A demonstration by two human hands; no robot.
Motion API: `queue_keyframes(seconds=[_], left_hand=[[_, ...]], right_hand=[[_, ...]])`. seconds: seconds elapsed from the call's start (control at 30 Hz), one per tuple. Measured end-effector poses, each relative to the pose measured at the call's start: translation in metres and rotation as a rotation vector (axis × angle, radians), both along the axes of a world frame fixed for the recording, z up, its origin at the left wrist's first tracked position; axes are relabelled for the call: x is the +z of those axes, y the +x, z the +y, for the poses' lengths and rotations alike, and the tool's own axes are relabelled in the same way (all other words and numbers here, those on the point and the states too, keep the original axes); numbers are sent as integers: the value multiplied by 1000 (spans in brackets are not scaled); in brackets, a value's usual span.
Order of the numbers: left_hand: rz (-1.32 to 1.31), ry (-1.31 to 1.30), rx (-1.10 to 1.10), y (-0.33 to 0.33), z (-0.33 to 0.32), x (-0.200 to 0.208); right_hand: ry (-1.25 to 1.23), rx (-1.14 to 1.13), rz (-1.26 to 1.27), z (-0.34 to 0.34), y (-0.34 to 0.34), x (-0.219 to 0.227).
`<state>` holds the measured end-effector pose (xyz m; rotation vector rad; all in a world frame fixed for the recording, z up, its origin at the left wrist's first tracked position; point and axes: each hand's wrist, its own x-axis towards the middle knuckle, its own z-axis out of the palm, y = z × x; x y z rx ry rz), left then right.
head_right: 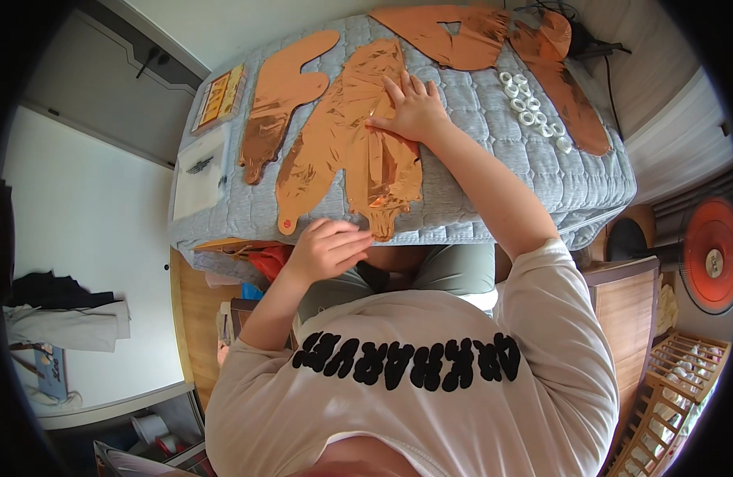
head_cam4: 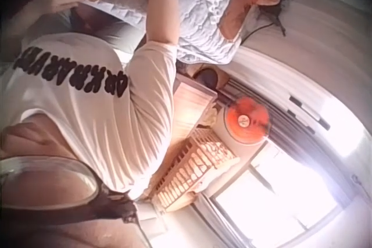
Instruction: Manually folding foil decorations and placing them into plastic sleeves with cardboard backing.
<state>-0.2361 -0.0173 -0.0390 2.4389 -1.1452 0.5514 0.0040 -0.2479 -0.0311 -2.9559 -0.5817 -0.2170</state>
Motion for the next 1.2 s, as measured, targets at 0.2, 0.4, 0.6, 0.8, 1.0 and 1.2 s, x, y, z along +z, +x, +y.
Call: queue_keyframes(seconds=[0.2,0.4,0.6,0.8,1.0,1.2], left_hand=[[1121,-641,695,-22,20,-20],[1085,-1301,760,-16,62,-20],[642,-1163,552,12,50,11],[341,-708,5,72,-7,62],[793,-215,-183,119,-56,68],[1086,-533,-185,156,-36,58]], right_hand=[[7,-3,-72,1,-3,-3],[32,-4,-90,1,-2,-4],[34,7,-84,0,-2,-3],[38,7,38,-2,-5,5],[-217,30,-113,-6,19,-22],[-155,49,-112,-8,17,-24]])
